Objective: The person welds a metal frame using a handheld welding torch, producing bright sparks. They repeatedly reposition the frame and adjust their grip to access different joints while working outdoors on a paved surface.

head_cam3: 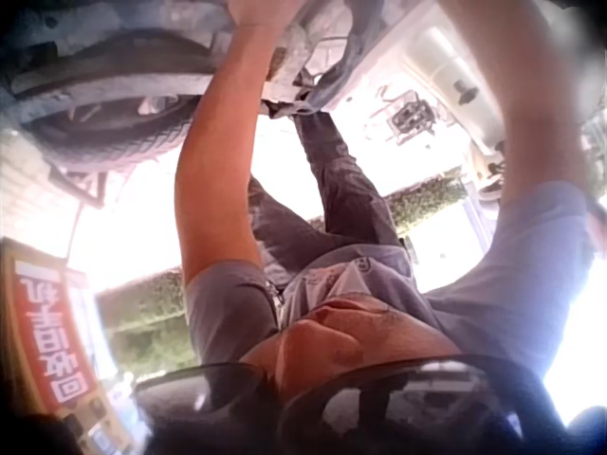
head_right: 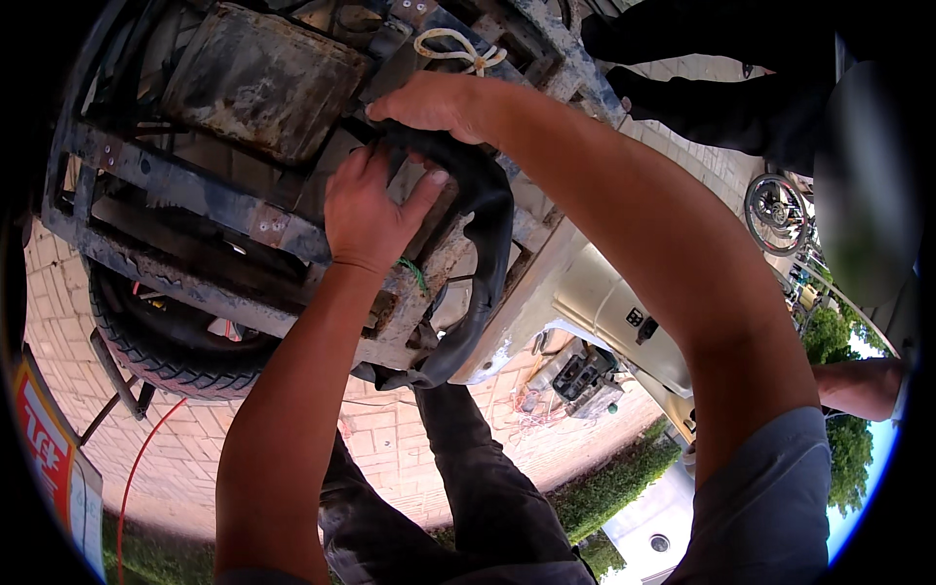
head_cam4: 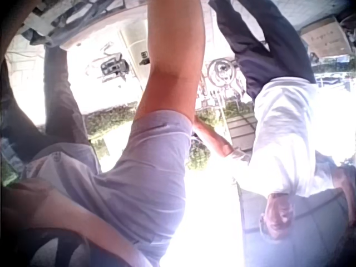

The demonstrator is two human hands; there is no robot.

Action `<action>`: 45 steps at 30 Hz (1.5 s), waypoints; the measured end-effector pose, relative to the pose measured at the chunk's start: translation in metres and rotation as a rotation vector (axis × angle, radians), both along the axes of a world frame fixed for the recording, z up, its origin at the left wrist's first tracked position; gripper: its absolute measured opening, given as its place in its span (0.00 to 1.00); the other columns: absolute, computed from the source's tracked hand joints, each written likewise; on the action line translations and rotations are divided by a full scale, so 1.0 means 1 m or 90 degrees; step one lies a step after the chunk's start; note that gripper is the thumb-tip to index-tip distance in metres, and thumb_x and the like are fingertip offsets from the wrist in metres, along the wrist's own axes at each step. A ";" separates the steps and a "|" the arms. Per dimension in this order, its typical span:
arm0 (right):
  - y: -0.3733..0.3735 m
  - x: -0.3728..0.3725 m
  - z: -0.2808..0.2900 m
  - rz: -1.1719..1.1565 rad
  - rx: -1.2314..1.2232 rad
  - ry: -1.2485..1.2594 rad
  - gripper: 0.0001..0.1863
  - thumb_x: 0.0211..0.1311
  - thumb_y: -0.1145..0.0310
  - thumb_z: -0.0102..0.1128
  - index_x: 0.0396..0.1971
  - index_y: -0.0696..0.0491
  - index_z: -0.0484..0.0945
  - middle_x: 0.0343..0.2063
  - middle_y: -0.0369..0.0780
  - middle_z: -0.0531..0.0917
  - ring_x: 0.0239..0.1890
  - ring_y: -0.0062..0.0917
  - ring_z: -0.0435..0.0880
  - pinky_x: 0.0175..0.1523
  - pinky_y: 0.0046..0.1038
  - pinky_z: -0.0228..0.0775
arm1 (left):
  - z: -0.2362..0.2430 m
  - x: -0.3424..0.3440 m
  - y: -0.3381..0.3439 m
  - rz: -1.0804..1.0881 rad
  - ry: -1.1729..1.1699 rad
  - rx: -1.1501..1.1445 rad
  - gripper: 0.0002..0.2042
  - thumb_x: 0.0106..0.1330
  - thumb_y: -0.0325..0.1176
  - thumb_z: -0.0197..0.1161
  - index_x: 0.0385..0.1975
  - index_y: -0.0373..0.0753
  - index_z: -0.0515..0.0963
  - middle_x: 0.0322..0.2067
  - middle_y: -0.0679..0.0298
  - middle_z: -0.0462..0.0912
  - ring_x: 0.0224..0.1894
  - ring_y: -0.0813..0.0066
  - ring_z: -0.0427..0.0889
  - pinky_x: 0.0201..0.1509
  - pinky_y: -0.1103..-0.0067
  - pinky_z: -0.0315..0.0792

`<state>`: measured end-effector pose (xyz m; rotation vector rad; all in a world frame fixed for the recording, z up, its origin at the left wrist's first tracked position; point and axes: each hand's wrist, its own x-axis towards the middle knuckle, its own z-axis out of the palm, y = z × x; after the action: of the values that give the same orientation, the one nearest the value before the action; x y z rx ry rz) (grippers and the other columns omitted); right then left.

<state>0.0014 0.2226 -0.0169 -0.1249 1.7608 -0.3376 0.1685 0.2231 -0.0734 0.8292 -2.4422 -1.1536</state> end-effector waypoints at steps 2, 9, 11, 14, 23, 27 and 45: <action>0.004 0.000 -0.004 0.004 -0.011 0.003 0.22 0.66 0.51 0.60 0.47 0.56 0.80 0.35 0.38 0.81 0.27 0.25 0.79 0.29 0.30 0.76 | 0.000 0.000 0.000 -0.004 0.000 -0.011 0.27 0.56 0.57 0.68 0.44 0.39 0.79 0.38 0.60 0.79 0.44 0.56 0.78 0.46 0.63 0.70; 0.000 0.001 0.008 -0.006 0.021 0.035 0.22 0.67 0.55 0.58 0.52 0.57 0.79 0.36 0.39 0.81 0.32 0.25 0.80 0.31 0.28 0.78 | -0.003 0.001 0.001 -0.006 -0.009 0.013 0.31 0.53 0.59 0.69 0.44 0.37 0.79 0.39 0.61 0.79 0.43 0.59 0.77 0.47 0.65 0.69; -0.001 0.005 0.010 -0.019 -0.031 0.065 0.23 0.66 0.54 0.59 0.51 0.57 0.79 0.34 0.39 0.81 0.29 0.24 0.80 0.29 0.27 0.77 | 0.000 0.000 -0.001 -0.008 -0.004 0.005 0.27 0.55 0.56 0.69 0.44 0.40 0.79 0.38 0.62 0.79 0.42 0.56 0.78 0.46 0.64 0.70; 0.003 0.011 0.026 -0.009 -0.065 0.086 0.22 0.66 0.54 0.59 0.49 0.58 0.79 0.33 0.39 0.81 0.26 0.24 0.80 0.28 0.27 0.76 | 0.001 0.000 0.000 -0.003 0.013 0.001 0.28 0.55 0.57 0.69 0.45 0.39 0.79 0.39 0.61 0.79 0.43 0.56 0.78 0.47 0.63 0.70; 0.014 0.016 -0.004 0.280 -0.141 0.420 0.19 0.65 0.57 0.57 0.41 0.60 0.77 0.24 0.49 0.83 0.30 0.39 0.85 0.34 0.39 0.77 | -0.004 0.000 0.001 0.001 0.004 -0.020 0.34 0.52 0.62 0.68 0.45 0.33 0.79 0.42 0.58 0.79 0.45 0.58 0.77 0.49 0.65 0.70; 0.010 0.029 -0.020 0.353 -0.150 0.526 0.17 0.64 0.58 0.58 0.39 0.59 0.75 0.29 0.55 0.83 0.36 0.52 0.83 0.41 0.48 0.75 | -0.002 0.001 0.001 -0.014 -0.018 -0.006 0.33 0.53 0.61 0.67 0.44 0.35 0.79 0.41 0.59 0.79 0.45 0.58 0.77 0.48 0.65 0.70; 0.015 0.038 -0.017 0.388 -0.087 0.491 0.19 0.62 0.57 0.58 0.45 0.57 0.76 0.33 0.53 0.84 0.38 0.51 0.84 0.43 0.48 0.77 | -0.005 0.002 0.001 -0.004 0.011 -0.030 0.26 0.54 0.58 0.68 0.41 0.40 0.79 0.38 0.60 0.78 0.41 0.55 0.78 0.46 0.62 0.71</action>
<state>0.0390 0.2371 -0.0341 -0.9733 2.3292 0.0607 0.1705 0.2238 -0.0787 0.7942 -2.4507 -1.0956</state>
